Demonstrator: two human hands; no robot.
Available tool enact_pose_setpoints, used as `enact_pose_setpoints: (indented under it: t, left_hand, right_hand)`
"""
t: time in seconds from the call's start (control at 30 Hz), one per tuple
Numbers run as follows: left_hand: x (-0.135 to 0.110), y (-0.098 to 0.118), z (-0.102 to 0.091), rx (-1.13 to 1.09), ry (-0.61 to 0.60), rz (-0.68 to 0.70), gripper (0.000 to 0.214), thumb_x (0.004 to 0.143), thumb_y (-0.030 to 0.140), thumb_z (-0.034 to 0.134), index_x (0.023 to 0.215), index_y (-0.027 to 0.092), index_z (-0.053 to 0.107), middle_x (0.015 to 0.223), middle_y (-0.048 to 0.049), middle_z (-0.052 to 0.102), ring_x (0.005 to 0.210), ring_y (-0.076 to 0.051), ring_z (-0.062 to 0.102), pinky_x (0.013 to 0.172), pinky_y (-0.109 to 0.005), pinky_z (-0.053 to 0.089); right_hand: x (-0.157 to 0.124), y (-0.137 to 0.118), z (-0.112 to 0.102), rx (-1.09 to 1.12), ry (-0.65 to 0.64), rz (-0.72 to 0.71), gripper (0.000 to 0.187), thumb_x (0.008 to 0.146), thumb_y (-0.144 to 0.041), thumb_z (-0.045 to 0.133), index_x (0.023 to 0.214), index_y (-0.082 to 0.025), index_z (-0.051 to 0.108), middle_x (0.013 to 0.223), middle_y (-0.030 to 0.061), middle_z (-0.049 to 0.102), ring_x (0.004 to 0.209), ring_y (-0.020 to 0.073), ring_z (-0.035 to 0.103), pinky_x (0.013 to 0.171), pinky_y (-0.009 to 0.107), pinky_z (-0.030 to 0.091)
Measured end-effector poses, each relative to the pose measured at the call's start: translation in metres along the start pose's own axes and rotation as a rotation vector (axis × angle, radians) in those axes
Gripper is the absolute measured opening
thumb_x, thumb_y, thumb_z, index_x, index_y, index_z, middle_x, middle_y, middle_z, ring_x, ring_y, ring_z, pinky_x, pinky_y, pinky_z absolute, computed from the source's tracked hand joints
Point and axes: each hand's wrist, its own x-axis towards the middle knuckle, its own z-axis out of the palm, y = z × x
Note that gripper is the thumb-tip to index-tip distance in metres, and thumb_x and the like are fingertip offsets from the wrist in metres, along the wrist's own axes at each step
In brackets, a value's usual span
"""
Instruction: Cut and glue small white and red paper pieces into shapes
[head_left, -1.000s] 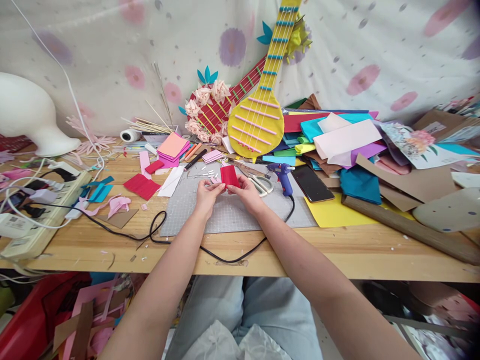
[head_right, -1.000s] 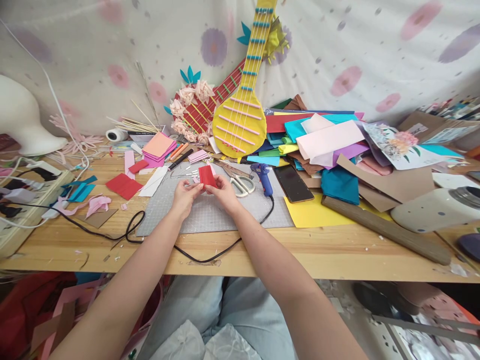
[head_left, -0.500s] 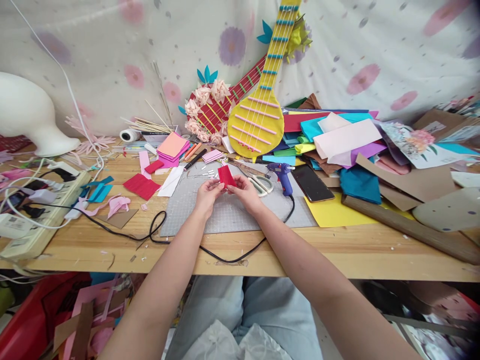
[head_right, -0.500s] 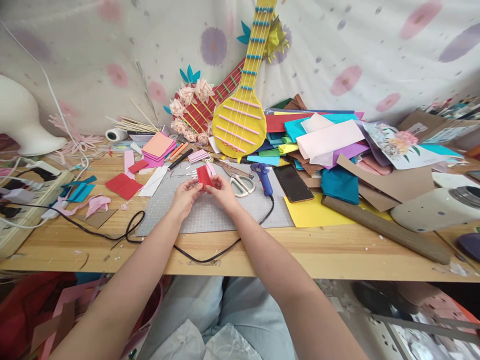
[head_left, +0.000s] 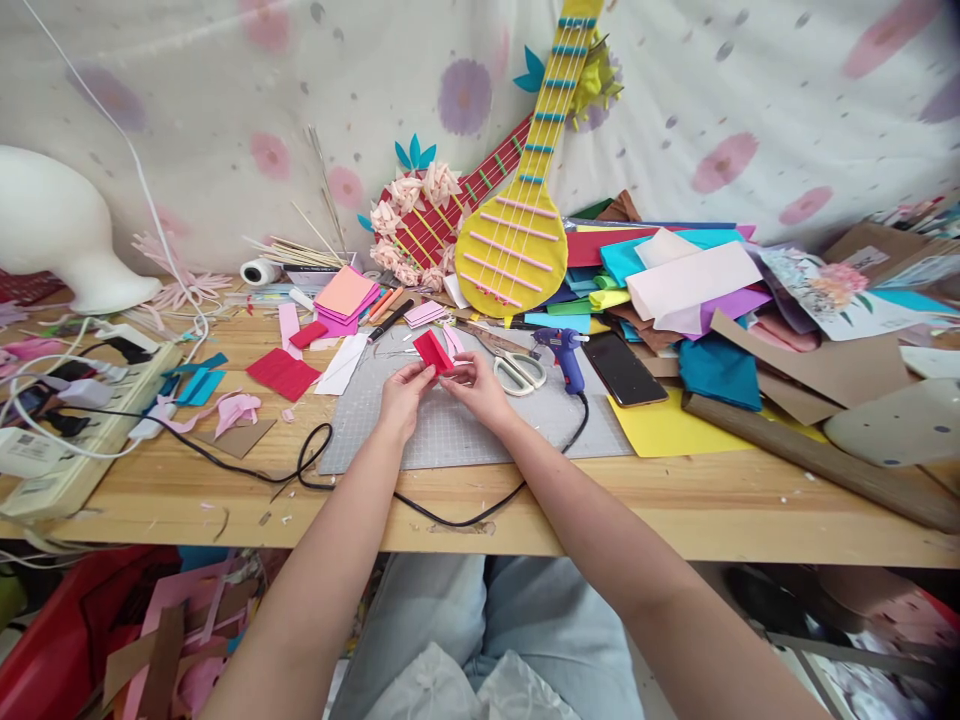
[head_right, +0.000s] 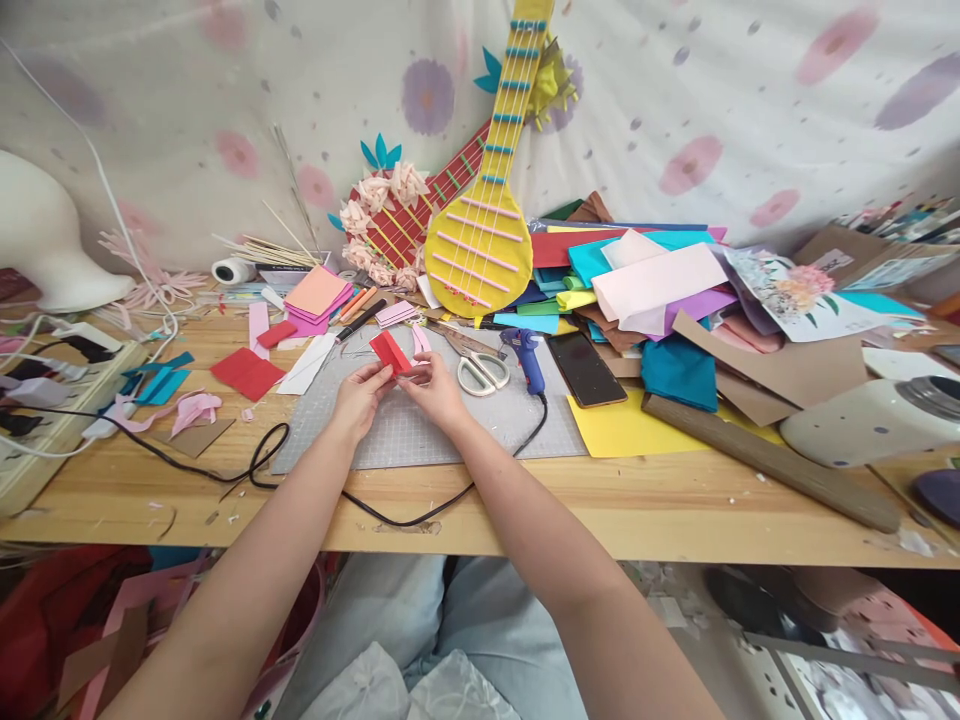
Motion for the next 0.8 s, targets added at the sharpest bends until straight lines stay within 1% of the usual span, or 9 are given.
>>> enact_pose_setpoints:
  t: [0.13, 0.23, 0.37, 0.5, 0.63, 0.73, 0.8]
  left_hand:
    - [-0.001, -0.004, 0.003, 0.087, 0.006, 0.029, 0.028, 0.046, 0.025, 0.078, 0.069, 0.014, 0.065, 0.07, -0.0015, 0.065, 0.067, -0.011, 0.06, 0.076, -0.028, 0.045]
    - [-0.001, -0.004, 0.004, 0.12, 0.0, 0.043, 0.028, 0.046, 0.027, 0.078, 0.066, 0.014, 0.065, 0.068, -0.0006, 0.065, 0.064, -0.01, 0.059, 0.075, -0.027, 0.046]
    - [-0.002, -0.003, 0.005, 0.14, -0.018, 0.031, 0.028, 0.046, 0.028, 0.078, 0.067, 0.014, 0.066, 0.068, -0.0009, 0.066, 0.065, -0.011, 0.059, 0.076, -0.029, 0.046]
    - [-0.001, -0.002, 0.003, 0.141, -0.05, -0.003, 0.032, 0.045, 0.028, 0.078, 0.072, 0.014, 0.067, 0.074, -0.0031, 0.067, 0.069, -0.013, 0.061, 0.078, -0.032, 0.047]
    - [-0.001, -0.003, 0.002, 0.158, -0.085, -0.013, 0.031, 0.047, 0.027, 0.077, 0.074, 0.013, 0.068, 0.076, -0.0055, 0.068, 0.069, -0.014, 0.061, 0.077, -0.034, 0.048]
    - [-0.001, -0.003, 0.003, 0.181, -0.056, 0.007, 0.027, 0.05, 0.025, 0.075, 0.072, 0.013, 0.066, 0.072, -0.0042, 0.067, 0.064, -0.013, 0.06, 0.072, -0.033, 0.049]
    - [0.001, -0.003, 0.002, 0.193, -0.024, 0.052, 0.023, 0.052, 0.025, 0.073, 0.07, 0.014, 0.065, 0.07, -0.0028, 0.066, 0.064, -0.012, 0.059, 0.071, -0.031, 0.049]
  right_hand:
    - [0.002, 0.0, 0.005, 0.041, 0.048, 0.035, 0.047, 0.06, -0.028, 0.067, 0.099, -0.022, 0.041, 0.071, -0.0039, 0.059, 0.062, 0.0118, 0.057, 0.067, 0.031, 0.046]
    - [0.003, 0.0, 0.006, 0.062, 0.065, 0.059, 0.047, 0.059, -0.026, 0.066, 0.098, -0.022, 0.042, 0.069, -0.0049, 0.059, 0.059, 0.0113, 0.056, 0.065, 0.03, 0.046]
    - [0.004, 0.0, 0.005, 0.086, 0.074, 0.075, 0.044, 0.057, -0.025, 0.066, 0.094, -0.022, 0.042, 0.065, -0.0064, 0.059, 0.058, 0.0112, 0.056, 0.064, 0.03, 0.046]
    - [0.004, 0.0, 0.004, 0.169, 0.083, 0.136, 0.045, 0.055, -0.025, 0.067, 0.09, -0.022, 0.039, 0.062, -0.0077, 0.059, 0.054, 0.0112, 0.056, 0.061, 0.029, 0.047]
    - [0.005, -0.001, 0.005, 0.236, 0.061, 0.164, 0.048, 0.052, -0.027, 0.07, 0.088, -0.023, 0.037, 0.064, -0.007, 0.061, 0.052, 0.0105, 0.056, 0.059, 0.028, 0.046]
    - [0.005, -0.007, 0.0, 0.193, -0.001, 0.159, 0.049, 0.052, -0.029, 0.07, 0.089, -0.022, 0.039, 0.067, -0.005, 0.061, 0.056, 0.0115, 0.057, 0.061, 0.03, 0.047]
    - [0.004, -0.014, -0.01, 0.051, -0.033, 0.108, 0.046, 0.054, -0.03, 0.071, 0.089, -0.021, 0.042, 0.071, -0.0025, 0.061, 0.063, 0.013, 0.058, 0.065, 0.031, 0.047]
